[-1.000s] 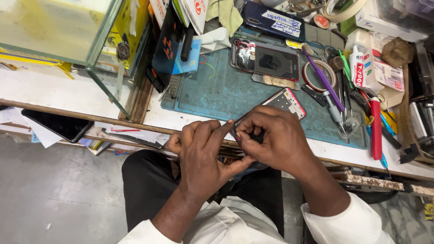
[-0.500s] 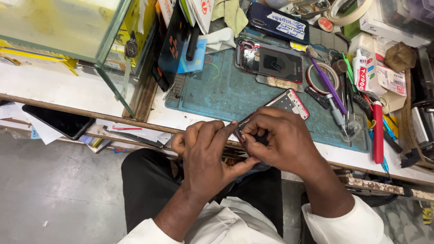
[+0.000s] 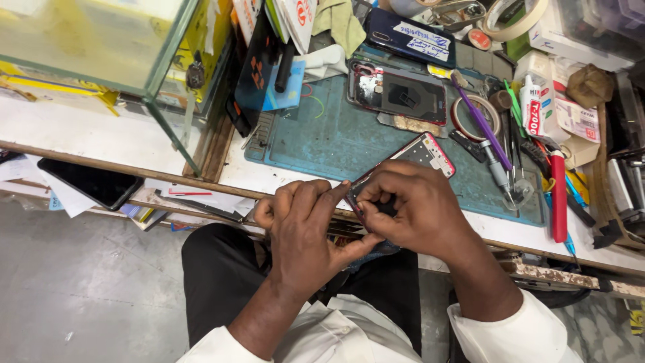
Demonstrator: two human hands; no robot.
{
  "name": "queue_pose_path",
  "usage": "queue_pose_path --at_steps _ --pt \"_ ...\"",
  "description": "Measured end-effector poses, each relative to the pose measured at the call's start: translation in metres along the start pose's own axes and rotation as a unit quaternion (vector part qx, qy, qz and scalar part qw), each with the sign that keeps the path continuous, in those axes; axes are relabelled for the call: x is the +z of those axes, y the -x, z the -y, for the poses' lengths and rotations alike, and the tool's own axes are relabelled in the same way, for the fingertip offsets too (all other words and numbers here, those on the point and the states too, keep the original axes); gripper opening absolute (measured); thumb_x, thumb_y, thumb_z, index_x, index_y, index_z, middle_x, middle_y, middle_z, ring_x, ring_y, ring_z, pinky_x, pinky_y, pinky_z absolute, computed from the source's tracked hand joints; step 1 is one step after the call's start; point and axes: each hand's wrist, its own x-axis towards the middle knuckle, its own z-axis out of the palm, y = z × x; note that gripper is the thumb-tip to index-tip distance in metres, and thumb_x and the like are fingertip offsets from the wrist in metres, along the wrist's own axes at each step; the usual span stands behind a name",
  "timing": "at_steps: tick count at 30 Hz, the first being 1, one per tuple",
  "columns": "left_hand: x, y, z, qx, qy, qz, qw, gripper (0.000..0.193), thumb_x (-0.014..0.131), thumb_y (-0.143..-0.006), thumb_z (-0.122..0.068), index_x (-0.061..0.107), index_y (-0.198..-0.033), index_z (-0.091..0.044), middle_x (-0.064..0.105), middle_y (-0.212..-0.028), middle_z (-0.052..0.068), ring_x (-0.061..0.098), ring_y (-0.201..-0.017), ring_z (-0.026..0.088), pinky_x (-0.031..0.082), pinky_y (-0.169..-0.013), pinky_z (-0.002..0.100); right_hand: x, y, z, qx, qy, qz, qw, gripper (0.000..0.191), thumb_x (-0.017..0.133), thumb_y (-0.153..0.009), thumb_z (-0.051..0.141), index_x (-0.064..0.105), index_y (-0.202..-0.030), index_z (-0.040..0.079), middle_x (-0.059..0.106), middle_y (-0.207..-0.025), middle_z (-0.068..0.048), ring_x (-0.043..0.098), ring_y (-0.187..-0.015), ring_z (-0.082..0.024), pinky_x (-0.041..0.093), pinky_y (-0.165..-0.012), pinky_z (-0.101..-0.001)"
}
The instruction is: The person works on a disassembled mobile phone, using a metal spudger to pry and adjust components along the phone's edge. The person repeatedly presses and manipulates the phone's frame and internal parts with fingers and the tool, focusing on the side and corner areas.
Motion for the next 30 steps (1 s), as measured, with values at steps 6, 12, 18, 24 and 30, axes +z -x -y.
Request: queue_pose_path --at_steps 6,12,18,24,30 --pt "0.004 -0.001 0.003 -0.003 -0.005 -0.004 1.0 0.071 0.083 -0.073 -0.061 0.072 -0.123 -0.012 0.062 -0.111 0.003 0.052 -0.111 0.025 0.026 -0.095 0.049 0.008 -0.003 0.0 -0.001 0.042 -0.04 0.998 0.015 0.08 -0.079 0.017 0.074 -0.087 0.005 0.067 -0.076 -0.006 0.067 -0.063 -0.017 0.053 -0.057 -0.031" --pt "0.002 -0.001 0.003 0.001 0.004 -0.006 1.0 0.071 0.084 -0.071 -0.063 0.071 -0.12 -0.012 0.062 -0.112 0.004 0.051 -0.112 0.025 0.026 -0.095 0.049 -0.001 -0.004 -0.001 0.059 -0.066 0.01 0.996 0.011 0.077 -0.073 0.011 0.072 -0.08 0.004 0.068 -0.073 -0.004 0.068 -0.059 -0.014 0.055 -0.051 -0.0288" --pt "0.003 0.0 0.0 0.001 -0.007 -0.005 1.0 0.071 0.084 -0.072 -0.062 0.072 -0.121 -0.012 0.061 -0.111 0.003 0.052 -0.112 0.024 0.026 -0.094 0.049 0.003 0.0 -0.005 0.0 -0.016 -0.015 1.0 0.013 0.079 -0.076 0.012 0.073 -0.084 0.003 0.067 -0.076 -0.004 0.068 -0.06 -0.012 0.054 -0.055 -0.027" --pt "-0.001 0.004 -0.003 0.004 -0.01 -0.004 1.0 0.075 0.083 -0.072 -0.066 0.071 -0.122 -0.011 0.061 -0.11 0.005 0.051 -0.111 0.026 0.026 -0.095 0.049 0.002 0.01 -0.009 0.028 -0.147 -0.049 0.988 0.013 0.078 -0.082 0.007 0.076 -0.094 0.003 0.071 -0.087 -0.003 0.067 -0.066 -0.008 0.051 -0.054 -0.0223" --pt "-0.001 0.005 -0.01 0.009 -0.021 -0.011 1.0 0.077 0.084 -0.071 -0.066 0.071 -0.123 -0.011 0.06 -0.111 0.007 0.049 -0.111 0.029 0.028 -0.099 0.048 -0.027 0.046 -0.021 0.061 -0.024 -0.199 0.978 0.014 0.077 -0.089 0.004 0.078 -0.103 0.006 0.073 -0.093 -0.004 0.064 -0.069 -0.008 0.047 -0.056 -0.0232"
